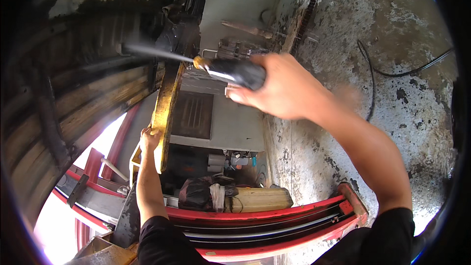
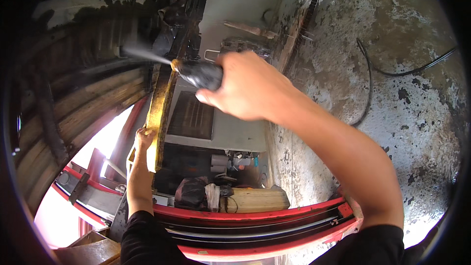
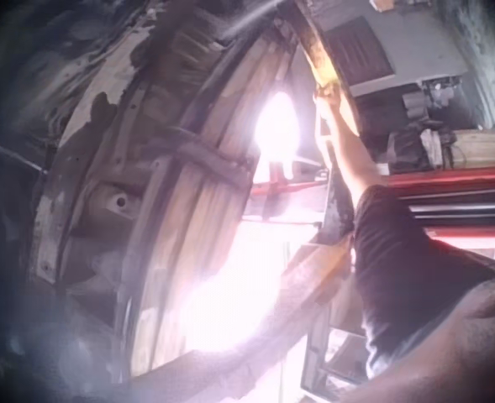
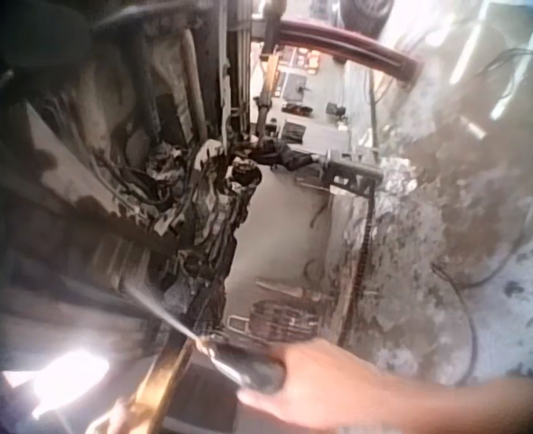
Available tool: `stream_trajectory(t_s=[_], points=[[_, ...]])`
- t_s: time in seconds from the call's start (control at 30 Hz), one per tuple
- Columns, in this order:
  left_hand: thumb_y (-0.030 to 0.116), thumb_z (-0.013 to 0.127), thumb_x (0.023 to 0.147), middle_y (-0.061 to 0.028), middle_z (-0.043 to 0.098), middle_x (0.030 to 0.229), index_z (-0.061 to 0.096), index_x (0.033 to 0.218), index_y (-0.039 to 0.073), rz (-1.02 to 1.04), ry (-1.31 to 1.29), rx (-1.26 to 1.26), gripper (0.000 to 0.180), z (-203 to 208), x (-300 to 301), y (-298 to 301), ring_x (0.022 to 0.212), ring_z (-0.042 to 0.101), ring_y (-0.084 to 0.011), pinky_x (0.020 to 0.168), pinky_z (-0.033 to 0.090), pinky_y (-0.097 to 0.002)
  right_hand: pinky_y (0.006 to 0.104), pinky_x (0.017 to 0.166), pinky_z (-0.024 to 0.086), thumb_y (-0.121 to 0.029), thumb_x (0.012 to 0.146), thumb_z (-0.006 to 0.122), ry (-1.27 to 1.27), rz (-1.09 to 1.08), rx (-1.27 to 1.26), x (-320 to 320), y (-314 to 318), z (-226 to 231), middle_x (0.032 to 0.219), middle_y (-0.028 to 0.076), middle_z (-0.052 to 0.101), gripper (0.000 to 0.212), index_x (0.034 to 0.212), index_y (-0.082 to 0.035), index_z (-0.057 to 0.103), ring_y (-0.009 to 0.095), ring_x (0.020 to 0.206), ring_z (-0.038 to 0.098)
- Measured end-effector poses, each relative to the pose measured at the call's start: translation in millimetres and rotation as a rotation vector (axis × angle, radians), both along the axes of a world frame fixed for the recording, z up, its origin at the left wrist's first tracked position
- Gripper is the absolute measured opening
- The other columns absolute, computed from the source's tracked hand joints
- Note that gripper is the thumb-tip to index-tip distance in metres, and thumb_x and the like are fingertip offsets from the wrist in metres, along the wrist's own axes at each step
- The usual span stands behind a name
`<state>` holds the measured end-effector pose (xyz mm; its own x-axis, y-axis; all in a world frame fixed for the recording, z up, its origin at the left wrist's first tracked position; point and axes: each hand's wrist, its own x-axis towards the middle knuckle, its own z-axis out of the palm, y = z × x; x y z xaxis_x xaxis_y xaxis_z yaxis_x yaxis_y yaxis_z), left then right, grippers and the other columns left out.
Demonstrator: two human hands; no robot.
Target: The person uses a pressure washer to clean the undercarriage of a vehicle raised on a lift. They systematically spray water on various components including the chassis, suspension, and exhaust system.
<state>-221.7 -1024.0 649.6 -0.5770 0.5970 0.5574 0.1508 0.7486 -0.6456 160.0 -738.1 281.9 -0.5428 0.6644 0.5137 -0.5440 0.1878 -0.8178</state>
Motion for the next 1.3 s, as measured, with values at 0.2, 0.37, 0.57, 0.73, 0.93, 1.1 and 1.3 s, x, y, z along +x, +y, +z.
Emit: stream_trajectory(t_s=[0.2,0.37,0.57,0.73,0.93,1.1,1.3], points=[[0.05,0.074,0.079,-0.0132,0.031,0.158,0.034,0.153,0.017,0.102,-0.008,0.032,0.09,-42.7,29.8,32.4,0.146,0.027,-0.0326,0.117,0.029,-0.0484,0.0384,0.073,0.056,-0.024,0.078,0.079,0.178,-0.189,-0.158,95.0,-48.9,-76.1,0.088,0.021,0.071,0.05,0.119,0.0,0.063,0.034,0.081,0.072],[0.049,0.066,0.084,-0.014,0.016,0.164,0.025,0.157,0.018,0.209,0.111,0.054,0.089,-81.3,110.4,61.0,0.152,0.012,-0.0335,0.119,0.018,-0.0558,0.0359,0.072,0.057,-0.019,0.073,0.083,0.21,-0.13,-0.076,172.1,-72.3,-122.8,0.092,0.018,0.071,0.054,0.12,0.0,0.062,0.032,0.082,0.074],[0.05,0.06,0.087,-0.0163,0.007,0.166,0.025,0.157,0.013,0.268,0.294,-0.002,0.086,-69.8,210.5,100.0,0.153,-0.001,-0.0345,0.12,0.011,-0.0579,0.028,0.07,0.054,-0.028,0.068,0.084,0.171,-0.093,-0.117,250.4,-83.0,-151.1,0.083,0.013,0.071,0.065,0.118,0.008,0.063,0.019,0.073,0.071],[0.048,0.056,0.09,-0.015,0.004,0.166,0.02,0.158,0.011,0.292,0.403,-0.038,0.085,-60.6,269.0,119.3,0.153,-0.001,-0.0352,0.12,0.011,-0.0595,0.0279,0.069,0.054,-0.031,0.068,0.084,0.171,-0.146,-0.19,294.7,-95.0,-162.4,0.082,0.013,0.071,0.063,0.114,0.008,0.065,0.018,0.071,0.071],[0.05,0.049,0.091,-0.0172,0.013,0.164,0.027,0.156,0.014,0.17,0.337,0.179,0.078,-40.5,265.9,108.7,0.151,0.007,-0.0383,0.119,0.013,-0.06,0.0261,0.066,0.052,-0.024,0.066,0.086,0.166,-0.015,-0.161,354.6,-97.5,-180.4,0.078,0.012,0.071,0.056,0.111,0.003,0.069,0.019,0.069,0.071],[0.052,0.042,0.095,-0.0201,0.044,0.149,0.041,0.148,0.008,-0.021,0.071,0.512,0.069,7.3,225.7,75.9,0.138,0.04,-0.0369,0.115,0.031,-0.0489,0.0264,0.064,0.053,-0.025,0.066,0.086,0.098,0.093,-0.157,393.8,-106.4,-192.1,0.075,0.012,0.07,0.054,0.108,0.004,0.07,0.018,0.066,0.071],[0.056,0.04,0.097,-0.0236,0.05,0.144,0.039,0.149,0.005,-0.02,0.064,0.469,0.072,-21.5,228.0,34.3,0.134,0.047,-0.0379,0.113,0.036,-0.043,0.0259,0.063,0.053,-0.025,0.066,0.087,0.1,-0.028,-0.166,410.6,-119.9,-192.9,0.074,0.011,0.07,0.054,0.109,0.004,0.07,0.018,0.065,0.071]])
